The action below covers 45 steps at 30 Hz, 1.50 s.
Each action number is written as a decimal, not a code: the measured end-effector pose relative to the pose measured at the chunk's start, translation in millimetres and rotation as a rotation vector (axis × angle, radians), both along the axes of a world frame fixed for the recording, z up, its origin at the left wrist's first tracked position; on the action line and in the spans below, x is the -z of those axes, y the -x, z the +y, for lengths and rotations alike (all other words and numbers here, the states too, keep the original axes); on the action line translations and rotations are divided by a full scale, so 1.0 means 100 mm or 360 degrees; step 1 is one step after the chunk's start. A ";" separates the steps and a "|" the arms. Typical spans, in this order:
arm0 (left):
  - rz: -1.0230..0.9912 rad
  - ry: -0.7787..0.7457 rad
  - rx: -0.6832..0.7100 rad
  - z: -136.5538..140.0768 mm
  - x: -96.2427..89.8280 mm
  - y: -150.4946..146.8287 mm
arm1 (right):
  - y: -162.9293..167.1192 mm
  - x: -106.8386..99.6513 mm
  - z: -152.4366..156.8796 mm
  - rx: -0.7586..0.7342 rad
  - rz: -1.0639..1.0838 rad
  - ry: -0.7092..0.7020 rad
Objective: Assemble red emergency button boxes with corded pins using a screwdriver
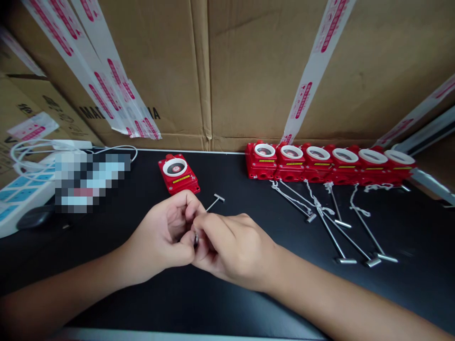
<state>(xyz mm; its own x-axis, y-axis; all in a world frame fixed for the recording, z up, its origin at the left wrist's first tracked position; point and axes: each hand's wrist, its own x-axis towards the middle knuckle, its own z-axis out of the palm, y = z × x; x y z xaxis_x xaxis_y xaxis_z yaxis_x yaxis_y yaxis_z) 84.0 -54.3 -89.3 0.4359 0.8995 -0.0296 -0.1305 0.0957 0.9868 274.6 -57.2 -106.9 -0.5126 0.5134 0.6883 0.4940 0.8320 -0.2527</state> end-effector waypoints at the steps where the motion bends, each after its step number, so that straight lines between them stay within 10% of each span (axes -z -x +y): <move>1: -0.0007 -0.0009 -0.0015 0.00 0.00 0.00 | 0.00 -0.01 0.00 -0.0018 0.0018 0.0025; 13: -0.0093 -0.0096 -0.0077 0.05 0.00 -0.03 | -0.06 -0.13 0.02 -0.0211 0.0267 0.0516; 30: 0.0234 -0.0261 -0.0198 0.03 0.05 -0.02 | 0.00 -0.10 0.01 0.0050 -0.0074 0.0066; 45: -0.0164 -0.0078 -0.0062 -0.06 -0.12 -0.04 | 0.05 -0.13 -0.03 -0.0008 0.0220 0.0031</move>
